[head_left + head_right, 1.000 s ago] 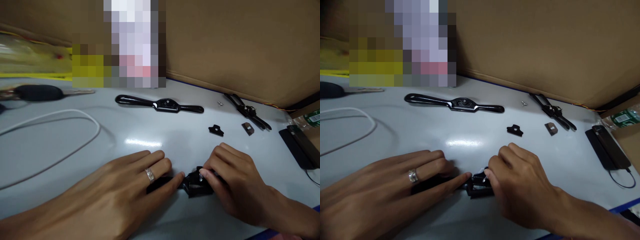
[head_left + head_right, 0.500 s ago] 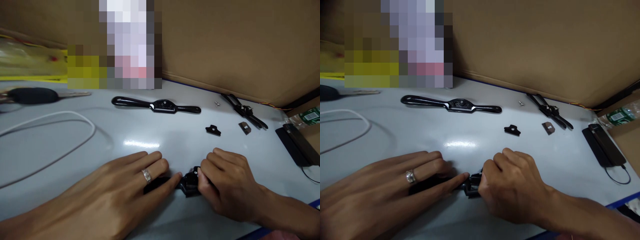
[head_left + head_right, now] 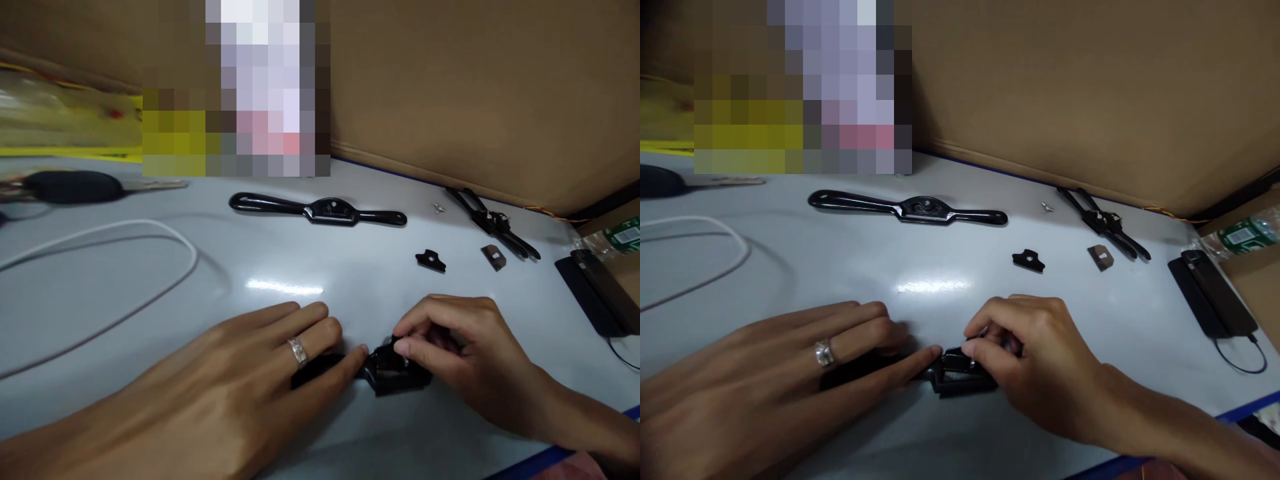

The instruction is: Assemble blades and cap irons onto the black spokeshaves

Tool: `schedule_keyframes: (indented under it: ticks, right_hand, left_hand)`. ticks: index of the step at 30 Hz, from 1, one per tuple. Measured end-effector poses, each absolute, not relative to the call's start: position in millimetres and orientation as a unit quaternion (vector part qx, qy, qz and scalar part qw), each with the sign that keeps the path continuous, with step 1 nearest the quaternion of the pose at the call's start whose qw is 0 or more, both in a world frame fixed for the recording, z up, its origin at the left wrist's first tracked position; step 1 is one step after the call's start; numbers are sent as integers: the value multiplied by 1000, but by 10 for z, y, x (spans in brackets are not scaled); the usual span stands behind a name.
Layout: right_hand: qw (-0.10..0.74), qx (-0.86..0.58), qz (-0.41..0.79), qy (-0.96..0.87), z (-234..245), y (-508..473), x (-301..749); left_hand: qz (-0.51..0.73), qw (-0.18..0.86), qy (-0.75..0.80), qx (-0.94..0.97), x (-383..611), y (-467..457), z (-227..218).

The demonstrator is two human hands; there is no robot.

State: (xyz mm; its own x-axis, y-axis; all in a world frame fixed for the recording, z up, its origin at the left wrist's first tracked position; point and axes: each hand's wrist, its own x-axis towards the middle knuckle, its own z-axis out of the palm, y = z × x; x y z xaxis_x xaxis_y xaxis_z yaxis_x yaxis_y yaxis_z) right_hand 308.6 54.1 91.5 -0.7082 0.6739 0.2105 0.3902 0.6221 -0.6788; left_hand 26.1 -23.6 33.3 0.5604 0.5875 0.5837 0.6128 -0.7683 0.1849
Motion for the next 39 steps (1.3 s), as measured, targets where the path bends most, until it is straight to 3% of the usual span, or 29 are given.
schedule_keyframes:
  ticks: [5, 20, 39]
  right_hand:
    - [236, -224, 82, -942, 936, 519, 3135]
    - [225, -178, 140, -948, 1008, 568, 3262]
    - [108, -171, 24, -979, 1022, 569, 3310]
  left_hand:
    - [-327, -5, -353, -876, 202, -305, 246]
    - [-332, -3, -348, -877, 197, -301, 286]
    - [-284, 29, -351, -892, 119, -317, 195]
